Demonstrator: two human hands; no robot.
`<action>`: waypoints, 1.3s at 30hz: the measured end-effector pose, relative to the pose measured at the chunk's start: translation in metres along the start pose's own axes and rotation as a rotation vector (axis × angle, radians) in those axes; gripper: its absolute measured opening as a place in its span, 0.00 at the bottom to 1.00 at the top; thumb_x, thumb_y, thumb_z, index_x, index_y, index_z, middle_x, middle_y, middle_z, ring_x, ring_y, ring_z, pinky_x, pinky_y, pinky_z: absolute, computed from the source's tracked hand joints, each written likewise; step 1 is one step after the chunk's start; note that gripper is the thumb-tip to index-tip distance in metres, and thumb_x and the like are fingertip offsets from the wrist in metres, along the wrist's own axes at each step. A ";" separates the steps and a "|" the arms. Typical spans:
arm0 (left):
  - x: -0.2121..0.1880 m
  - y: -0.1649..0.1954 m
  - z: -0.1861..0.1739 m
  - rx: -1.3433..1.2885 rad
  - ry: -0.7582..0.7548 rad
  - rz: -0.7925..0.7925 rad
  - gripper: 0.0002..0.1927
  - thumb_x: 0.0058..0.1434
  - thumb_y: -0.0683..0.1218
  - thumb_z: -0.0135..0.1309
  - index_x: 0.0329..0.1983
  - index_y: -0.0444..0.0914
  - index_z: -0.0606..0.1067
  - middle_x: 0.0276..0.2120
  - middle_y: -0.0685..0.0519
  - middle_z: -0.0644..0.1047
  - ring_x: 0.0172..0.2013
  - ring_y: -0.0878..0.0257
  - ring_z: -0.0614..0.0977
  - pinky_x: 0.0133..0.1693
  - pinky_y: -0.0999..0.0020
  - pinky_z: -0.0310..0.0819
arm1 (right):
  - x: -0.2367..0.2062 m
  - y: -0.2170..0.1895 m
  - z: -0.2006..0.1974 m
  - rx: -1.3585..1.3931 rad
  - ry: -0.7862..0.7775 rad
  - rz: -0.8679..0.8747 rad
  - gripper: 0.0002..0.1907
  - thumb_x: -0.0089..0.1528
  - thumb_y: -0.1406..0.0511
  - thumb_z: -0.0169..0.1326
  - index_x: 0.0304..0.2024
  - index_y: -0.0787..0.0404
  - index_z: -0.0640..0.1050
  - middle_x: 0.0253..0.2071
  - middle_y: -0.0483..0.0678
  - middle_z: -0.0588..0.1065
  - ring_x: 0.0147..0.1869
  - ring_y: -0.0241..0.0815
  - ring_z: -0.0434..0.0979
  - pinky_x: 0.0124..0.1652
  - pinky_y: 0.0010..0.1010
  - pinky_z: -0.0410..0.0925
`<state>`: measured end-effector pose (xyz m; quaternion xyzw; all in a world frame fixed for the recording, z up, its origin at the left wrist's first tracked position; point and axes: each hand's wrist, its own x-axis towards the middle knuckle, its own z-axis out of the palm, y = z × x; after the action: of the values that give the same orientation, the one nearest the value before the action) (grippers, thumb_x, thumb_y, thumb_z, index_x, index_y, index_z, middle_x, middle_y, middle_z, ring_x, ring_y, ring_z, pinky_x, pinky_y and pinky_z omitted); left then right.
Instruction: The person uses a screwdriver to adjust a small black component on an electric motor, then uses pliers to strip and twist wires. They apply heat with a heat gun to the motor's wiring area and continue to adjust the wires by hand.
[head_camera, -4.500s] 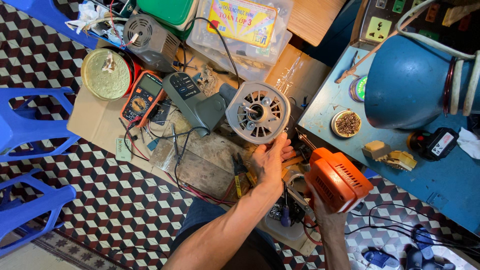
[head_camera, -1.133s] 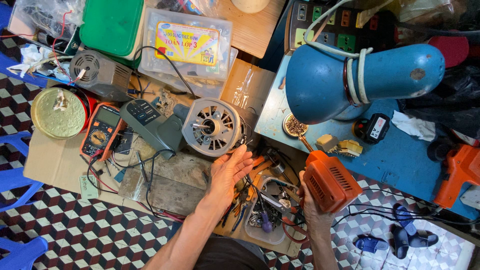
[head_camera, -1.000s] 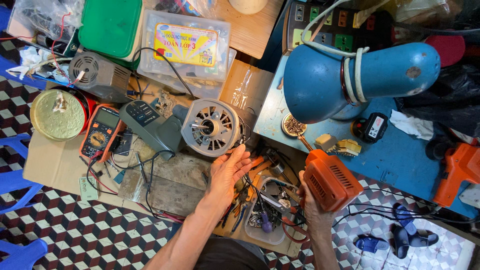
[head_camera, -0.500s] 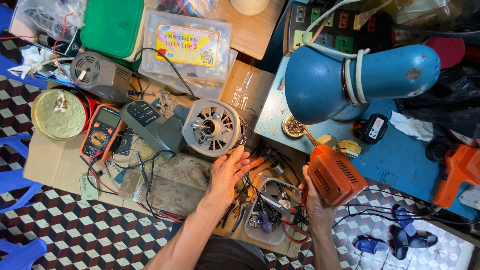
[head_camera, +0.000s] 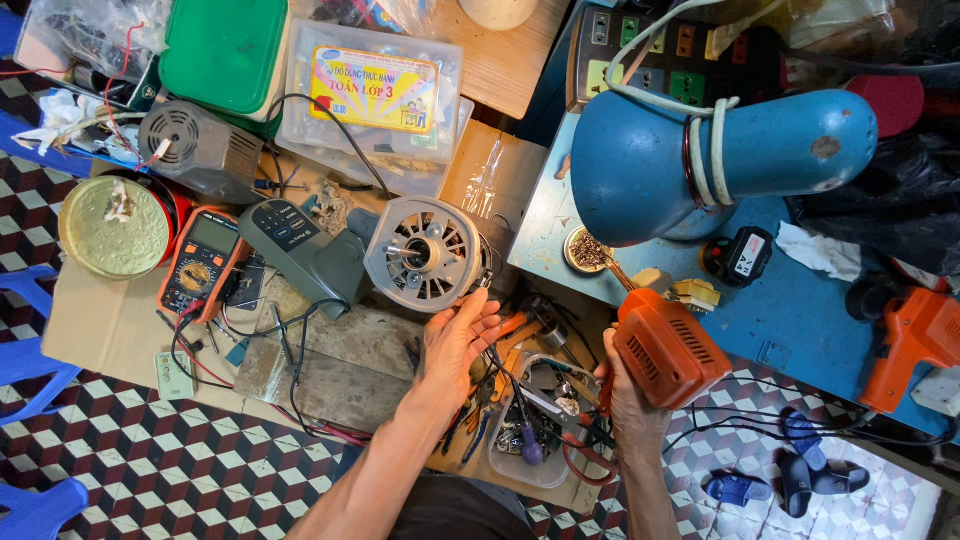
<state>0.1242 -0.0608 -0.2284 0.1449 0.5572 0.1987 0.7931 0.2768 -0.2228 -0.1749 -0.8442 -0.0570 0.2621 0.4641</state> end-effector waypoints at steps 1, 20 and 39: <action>0.001 -0.001 0.000 0.002 0.000 0.013 0.22 0.57 0.54 0.64 0.48 0.37 0.76 0.41 0.51 0.81 0.40 0.65 0.81 0.44 0.68 0.79 | 0.001 0.001 0.000 -0.007 0.007 0.026 0.10 0.63 0.59 0.60 0.38 0.59 0.78 0.23 0.42 0.75 0.20 0.32 0.71 0.19 0.24 0.66; -0.002 0.000 0.001 0.003 -0.029 0.029 0.20 0.58 0.54 0.63 0.48 0.37 0.77 0.40 0.52 0.81 0.39 0.65 0.81 0.44 0.67 0.79 | 0.007 0.009 0.006 0.054 -0.009 -0.088 0.11 0.62 0.59 0.61 0.41 0.57 0.79 0.24 0.41 0.77 0.23 0.31 0.75 0.20 0.23 0.68; 0.006 -0.007 0.003 0.025 -0.010 0.054 0.20 0.58 0.52 0.63 0.47 0.35 0.77 0.38 0.51 0.83 0.35 0.66 0.82 0.40 0.70 0.80 | -0.011 -0.001 0.005 -0.049 -0.047 -0.063 0.11 0.64 0.57 0.59 0.38 0.58 0.79 0.25 0.44 0.79 0.26 0.33 0.78 0.25 0.28 0.73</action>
<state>0.1300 -0.0648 -0.2353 0.1706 0.5514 0.2125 0.7885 0.2648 -0.2227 -0.1719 -0.8467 -0.1008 0.2659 0.4498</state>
